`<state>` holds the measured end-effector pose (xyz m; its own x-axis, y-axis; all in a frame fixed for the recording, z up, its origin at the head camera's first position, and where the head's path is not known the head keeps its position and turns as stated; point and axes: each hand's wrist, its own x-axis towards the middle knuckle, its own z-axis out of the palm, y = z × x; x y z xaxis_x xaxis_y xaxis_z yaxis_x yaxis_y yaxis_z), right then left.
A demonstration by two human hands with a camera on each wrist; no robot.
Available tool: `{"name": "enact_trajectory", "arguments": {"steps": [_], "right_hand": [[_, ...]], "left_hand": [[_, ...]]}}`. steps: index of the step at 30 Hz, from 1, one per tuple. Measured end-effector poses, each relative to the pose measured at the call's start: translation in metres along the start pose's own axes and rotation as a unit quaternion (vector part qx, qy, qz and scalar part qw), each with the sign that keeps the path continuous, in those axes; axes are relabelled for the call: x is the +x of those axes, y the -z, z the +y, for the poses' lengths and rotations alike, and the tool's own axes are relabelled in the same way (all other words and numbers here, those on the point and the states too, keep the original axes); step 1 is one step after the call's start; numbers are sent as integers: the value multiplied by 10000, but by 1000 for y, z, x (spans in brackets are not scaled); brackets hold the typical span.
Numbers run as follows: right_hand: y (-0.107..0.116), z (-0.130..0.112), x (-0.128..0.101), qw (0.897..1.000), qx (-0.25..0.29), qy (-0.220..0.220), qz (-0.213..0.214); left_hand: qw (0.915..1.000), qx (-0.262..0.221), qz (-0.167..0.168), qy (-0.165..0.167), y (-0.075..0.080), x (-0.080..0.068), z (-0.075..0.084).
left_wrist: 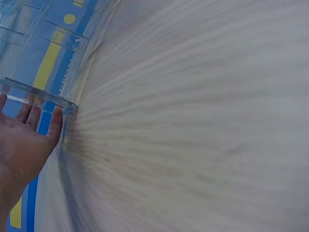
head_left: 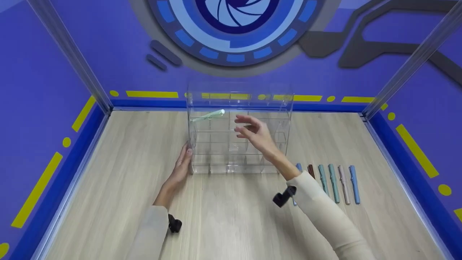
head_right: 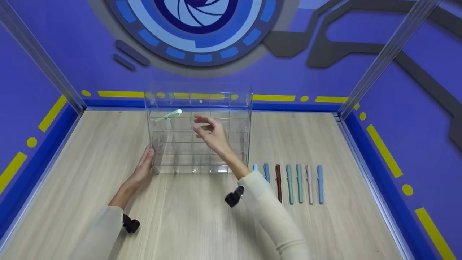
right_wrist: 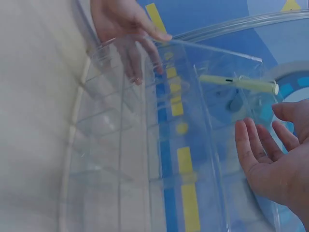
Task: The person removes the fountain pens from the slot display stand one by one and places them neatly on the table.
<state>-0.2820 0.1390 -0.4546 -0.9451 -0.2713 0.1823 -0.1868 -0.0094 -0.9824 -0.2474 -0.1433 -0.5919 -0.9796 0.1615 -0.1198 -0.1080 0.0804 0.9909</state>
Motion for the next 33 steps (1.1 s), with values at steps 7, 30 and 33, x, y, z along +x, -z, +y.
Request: {"name": "enact_trajectory", "arguments": {"steps": [7, 30, 33], "right_hand": [[-39, -8, 22, 9970, 683, -236, -273], [-67, -5, 32, 9922, 1193, -289, 198], [-62, -8, 29, 9915, 1272, -155, 218]], "left_hand": [[10000, -24, 76, 10, 2, -2, 1], [9999, -77, 153, 20, -4, 1, -2], [9997, -50, 194, 104, -2, 1, -2]]}}
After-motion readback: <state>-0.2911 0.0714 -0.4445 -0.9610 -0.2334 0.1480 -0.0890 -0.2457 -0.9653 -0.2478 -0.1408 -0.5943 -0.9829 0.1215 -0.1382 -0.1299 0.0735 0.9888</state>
